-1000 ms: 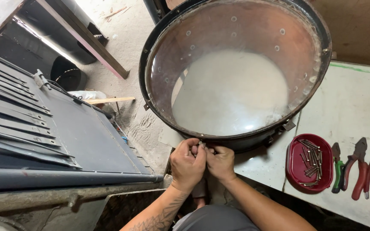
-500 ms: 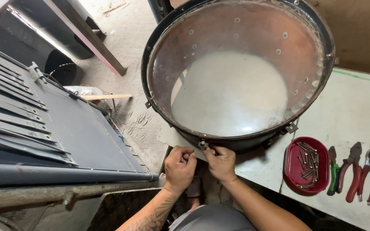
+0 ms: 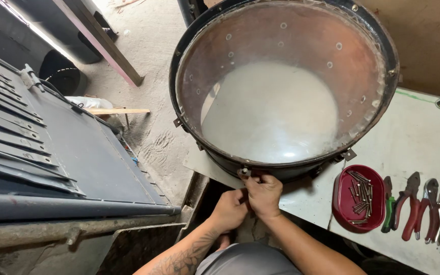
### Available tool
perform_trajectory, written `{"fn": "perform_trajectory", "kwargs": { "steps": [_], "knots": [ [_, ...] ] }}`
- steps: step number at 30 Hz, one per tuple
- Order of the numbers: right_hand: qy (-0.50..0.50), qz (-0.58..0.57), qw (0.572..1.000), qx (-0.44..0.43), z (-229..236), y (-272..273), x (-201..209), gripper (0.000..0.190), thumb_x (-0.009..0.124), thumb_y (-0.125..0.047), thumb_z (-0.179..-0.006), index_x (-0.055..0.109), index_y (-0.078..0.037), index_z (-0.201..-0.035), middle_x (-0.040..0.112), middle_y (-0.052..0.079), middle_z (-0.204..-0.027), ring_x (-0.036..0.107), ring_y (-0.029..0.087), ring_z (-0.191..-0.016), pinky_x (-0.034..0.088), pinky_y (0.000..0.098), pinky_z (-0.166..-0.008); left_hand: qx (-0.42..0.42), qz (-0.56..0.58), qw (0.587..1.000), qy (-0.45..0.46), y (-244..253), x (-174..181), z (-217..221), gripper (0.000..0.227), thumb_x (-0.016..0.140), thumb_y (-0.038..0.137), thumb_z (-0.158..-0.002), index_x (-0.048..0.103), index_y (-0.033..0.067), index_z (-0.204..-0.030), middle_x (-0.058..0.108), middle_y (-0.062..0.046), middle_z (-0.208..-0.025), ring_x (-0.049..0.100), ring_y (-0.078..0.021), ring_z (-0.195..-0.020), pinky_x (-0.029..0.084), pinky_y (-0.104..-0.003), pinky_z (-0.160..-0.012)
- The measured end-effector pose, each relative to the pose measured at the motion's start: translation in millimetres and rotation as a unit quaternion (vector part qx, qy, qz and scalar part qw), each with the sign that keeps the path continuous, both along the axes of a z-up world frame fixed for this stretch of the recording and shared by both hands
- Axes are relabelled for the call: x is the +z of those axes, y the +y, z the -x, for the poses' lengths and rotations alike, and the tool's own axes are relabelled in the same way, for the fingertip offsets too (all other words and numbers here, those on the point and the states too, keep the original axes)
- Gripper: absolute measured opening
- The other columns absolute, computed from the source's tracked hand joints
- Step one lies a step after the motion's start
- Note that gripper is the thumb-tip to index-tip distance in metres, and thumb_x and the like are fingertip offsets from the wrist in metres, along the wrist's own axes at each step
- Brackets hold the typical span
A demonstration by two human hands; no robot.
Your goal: The person organizes tools on a table, then attaches a drumhead to a drum shell using bolts and a wrench. They tighten the bolts around the rim to secure the drumhead in place.
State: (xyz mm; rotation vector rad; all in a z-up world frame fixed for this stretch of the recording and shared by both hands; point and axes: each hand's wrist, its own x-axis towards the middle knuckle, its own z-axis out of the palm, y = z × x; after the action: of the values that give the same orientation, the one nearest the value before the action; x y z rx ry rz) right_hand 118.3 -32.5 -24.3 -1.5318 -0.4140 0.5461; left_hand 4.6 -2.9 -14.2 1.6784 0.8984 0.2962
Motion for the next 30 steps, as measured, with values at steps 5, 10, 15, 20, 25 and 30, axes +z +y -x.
{"fn": "perform_trajectory", "kwargs": {
  "steps": [5,10,15,20,25,30],
  "knots": [
    [-0.015,0.001,0.998,0.063,-4.4,-9.3,-5.3,0.029,0.082,-0.01,-0.082,0.062,-0.01,-0.06,0.055,-0.003,-0.053,0.05,0.005,-0.052,0.043,0.0272,-0.047,-0.042,0.009,0.999,0.005,12.0,6.8,20.2,0.021,0.059,0.015,-0.087,0.072,0.0098,-0.104,0.07,0.001,-0.096,0.06,-0.0081,-0.083,0.048,-0.028,-0.073],
    [-0.129,-0.065,0.985,0.099,-8.0,-12.0,-4.2,0.023,0.076,-0.019,-0.092,0.073,-0.008,-0.071,0.062,-0.004,-0.055,0.052,0.005,-0.053,0.042,0.0265,-0.047,-0.08,0.109,0.982,0.133,43.5,6.4,84.4,0.012,0.066,0.016,-0.086,0.073,0.0134,-0.096,0.072,0.003,-0.078,0.064,-0.0084,-0.07,0.051,-0.025,-0.065],
    [-0.286,-0.08,0.954,0.031,-0.3,-4.6,19.5,0.042,0.078,-0.019,-0.089,0.051,-0.01,-0.058,0.034,-0.005,-0.056,0.031,0.008,-0.055,0.032,0.0304,-0.049,0.044,0.211,0.974,0.067,89.1,-10.0,130.1,0.021,0.055,-0.007,-0.082,0.061,0.0055,-0.097,0.07,-0.012,-0.083,0.063,-0.0176,-0.063,0.051,-0.028,-0.057],
    [-0.272,-0.068,0.959,-0.046,14.3,1.5,9.5,0.031,0.084,-0.014,-0.083,0.061,-0.007,-0.064,0.042,-0.004,-0.057,0.039,0.006,-0.056,0.037,0.0289,-0.052,0.118,-0.1,0.986,0.062,120.9,64.2,105.8,0.013,0.066,0.026,-0.085,0.061,0.0169,-0.077,0.058,0.004,-0.067,0.053,-0.0128,-0.064,0.044,-0.033,-0.063],
    [-0.208,-0.055,0.97,-0.115,27.0,9.4,-13.5,0.028,0.087,-0.009,-0.079,0.062,-0.006,-0.068,0.045,-0.005,-0.064,0.042,0.005,-0.062,0.04,0.0277,-0.056,0.162,-0.134,0.973,0.1,136.1,107.5,79.7,0.034,0.067,0.045,-0.092,0.06,0.0169,-0.074,0.05,0.006,-0.064,0.049,-0.0125,-0.062,0.043,-0.034,-0.064],
    [-0.18,-0.053,0.968,-0.164,31.1,15.4,-29.1,0.012,0.086,0.004,-0.073,0.075,-0.003,-0.074,0.06,0.005,-0.051,0.051,0.009,-0.052,0.047,0.0314,-0.053,0.244,-0.099,0.962,0.069,177.3,92.2,70.5,0.048,0.078,0.064,-0.08,0.076,0.0167,-0.081,0.066,-0.006,-0.062,0.069,-0.0277,-0.069,0.053,-0.04,-0.069]
  ]
}}
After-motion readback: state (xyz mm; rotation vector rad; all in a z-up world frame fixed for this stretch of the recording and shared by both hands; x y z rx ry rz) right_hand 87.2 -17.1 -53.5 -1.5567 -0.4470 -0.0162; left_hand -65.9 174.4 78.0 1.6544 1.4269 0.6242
